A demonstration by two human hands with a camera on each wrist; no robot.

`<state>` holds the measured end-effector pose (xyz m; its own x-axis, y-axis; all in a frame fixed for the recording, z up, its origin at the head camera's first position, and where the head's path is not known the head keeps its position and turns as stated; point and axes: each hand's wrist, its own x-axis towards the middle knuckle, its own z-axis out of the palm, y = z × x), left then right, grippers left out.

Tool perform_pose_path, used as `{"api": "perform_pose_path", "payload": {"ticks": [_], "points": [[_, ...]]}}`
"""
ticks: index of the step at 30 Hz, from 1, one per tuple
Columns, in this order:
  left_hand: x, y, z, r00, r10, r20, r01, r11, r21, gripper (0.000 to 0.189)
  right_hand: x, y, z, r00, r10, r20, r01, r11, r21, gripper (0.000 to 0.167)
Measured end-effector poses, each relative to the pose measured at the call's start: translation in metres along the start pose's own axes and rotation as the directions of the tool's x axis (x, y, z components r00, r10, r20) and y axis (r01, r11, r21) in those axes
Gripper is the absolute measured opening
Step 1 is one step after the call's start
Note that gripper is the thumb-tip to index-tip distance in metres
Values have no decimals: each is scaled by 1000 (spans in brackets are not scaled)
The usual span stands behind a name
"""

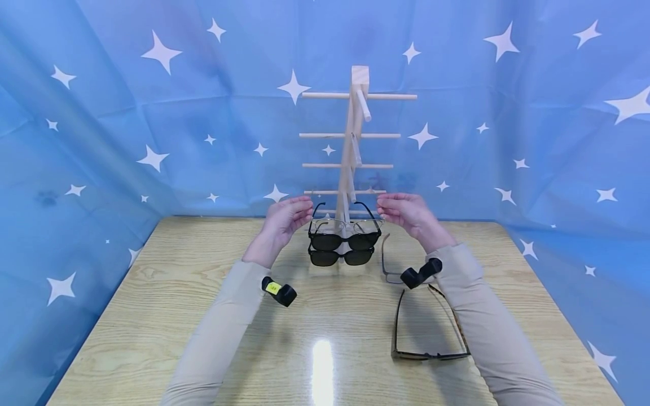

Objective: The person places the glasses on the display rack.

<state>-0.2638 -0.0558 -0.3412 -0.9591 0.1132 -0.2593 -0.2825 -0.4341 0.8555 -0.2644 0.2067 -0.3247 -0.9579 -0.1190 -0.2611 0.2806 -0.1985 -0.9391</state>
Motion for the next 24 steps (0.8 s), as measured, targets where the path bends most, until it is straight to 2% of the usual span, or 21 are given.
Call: {"api": "perform_pose_path", "payload": {"ticks": [7, 14, 19, 24], "points": [[3, -2, -1, 1000, -8, -10, 8, 999, 33, 12, 0, 1, 0, 1000, 9, -7, -9, 1000, -9, 13], [4, -2, -4, 1000, -21, 3, 21, 999, 32, 24, 1, 1, 0, 1000, 6, -4, -6, 1000, -2, 12], [1, -2, -9, 999, -28, 33, 28, 999, 25, 33, -3, 1, -1, 1000, -3, -22, 2, 999, -49, 14], [-4, -5, -16, 998, -33, 54, 30, 998, 61, 38, -11, 6, -8, 1000, -15, -27, 13, 997, -75, 14]]}}
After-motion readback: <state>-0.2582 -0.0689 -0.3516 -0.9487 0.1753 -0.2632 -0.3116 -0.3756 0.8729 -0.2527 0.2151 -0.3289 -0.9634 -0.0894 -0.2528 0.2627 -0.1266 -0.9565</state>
